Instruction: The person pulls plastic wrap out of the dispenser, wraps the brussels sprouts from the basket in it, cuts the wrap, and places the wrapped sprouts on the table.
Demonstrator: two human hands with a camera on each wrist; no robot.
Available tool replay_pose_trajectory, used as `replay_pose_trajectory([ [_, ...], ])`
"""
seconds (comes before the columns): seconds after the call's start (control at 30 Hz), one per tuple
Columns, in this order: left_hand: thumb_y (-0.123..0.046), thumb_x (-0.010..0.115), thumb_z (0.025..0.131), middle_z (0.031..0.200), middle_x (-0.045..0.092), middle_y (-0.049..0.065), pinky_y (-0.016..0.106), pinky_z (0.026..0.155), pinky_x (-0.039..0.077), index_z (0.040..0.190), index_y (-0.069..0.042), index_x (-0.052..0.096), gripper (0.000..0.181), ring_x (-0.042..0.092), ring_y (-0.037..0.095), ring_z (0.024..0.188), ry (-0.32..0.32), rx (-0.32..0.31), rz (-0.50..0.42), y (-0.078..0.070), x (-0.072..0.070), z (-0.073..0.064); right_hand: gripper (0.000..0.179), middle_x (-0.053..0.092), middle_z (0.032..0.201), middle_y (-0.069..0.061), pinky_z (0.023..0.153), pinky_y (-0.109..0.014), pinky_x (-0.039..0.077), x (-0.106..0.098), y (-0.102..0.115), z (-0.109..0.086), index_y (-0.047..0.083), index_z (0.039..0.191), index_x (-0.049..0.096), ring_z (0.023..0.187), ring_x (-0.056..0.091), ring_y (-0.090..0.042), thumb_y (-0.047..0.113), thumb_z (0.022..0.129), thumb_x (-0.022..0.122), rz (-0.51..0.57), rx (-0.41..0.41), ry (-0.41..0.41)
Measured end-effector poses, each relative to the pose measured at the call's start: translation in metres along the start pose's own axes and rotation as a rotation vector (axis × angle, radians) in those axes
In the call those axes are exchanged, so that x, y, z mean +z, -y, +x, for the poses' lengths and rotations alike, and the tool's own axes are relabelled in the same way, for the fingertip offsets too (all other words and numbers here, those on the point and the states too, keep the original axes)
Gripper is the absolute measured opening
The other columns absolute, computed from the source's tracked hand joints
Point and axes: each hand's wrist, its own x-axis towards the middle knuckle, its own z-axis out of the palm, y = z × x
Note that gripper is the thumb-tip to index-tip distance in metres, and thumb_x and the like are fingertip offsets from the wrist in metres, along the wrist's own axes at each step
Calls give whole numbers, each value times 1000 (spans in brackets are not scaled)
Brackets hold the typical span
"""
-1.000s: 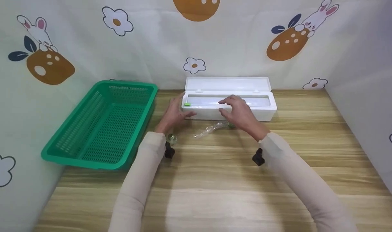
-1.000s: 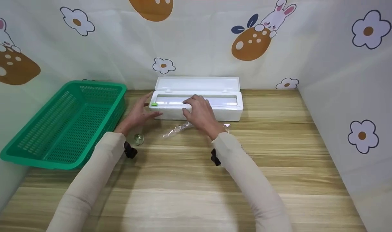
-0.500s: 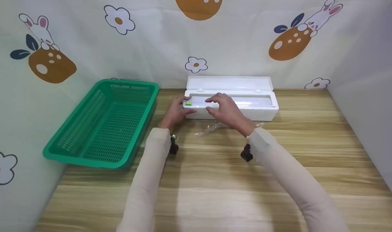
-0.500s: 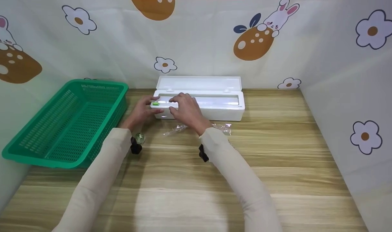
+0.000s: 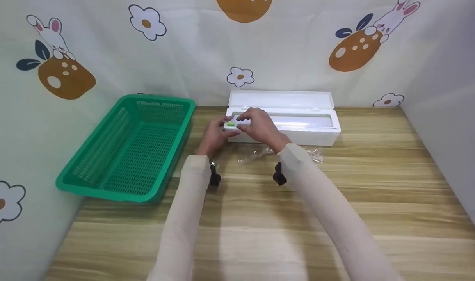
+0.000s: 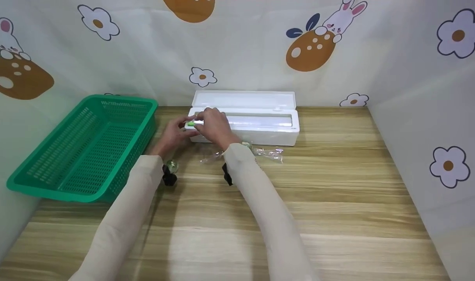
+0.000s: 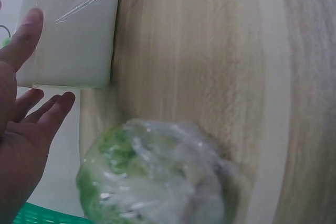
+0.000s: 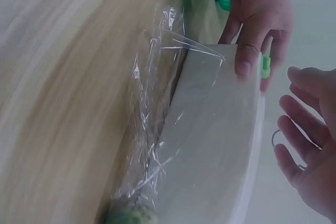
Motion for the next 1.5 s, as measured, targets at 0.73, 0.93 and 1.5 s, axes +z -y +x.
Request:
replay_pose_trajectory([
  [0.73,-3,77,84,136,65,13,30,104,50,129,0,65,47,58,22,131,-70,49,-200,6,7,0,16,77,102,-8,92,-43,51,35,8,13,9,104,79,101,67,-29,14,91,72,-41,94,-181],
  [0.93,-4,79,83,136,65,13,18,88,50,129,0,65,48,60,16,123,-68,53,-233,6,5,-2,17,78,104,-6,91,-43,53,33,11,14,12,106,79,103,69,-29,17,92,71,-92,77,-167],
  [1.5,-6,82,81,129,69,14,17,84,52,127,-3,67,48,62,12,104,-78,9,-222,9,7,-3,12,71,94,-14,79,-47,54,34,8,9,8,96,79,89,66,-34,15,93,69,-172,22,-127],
])
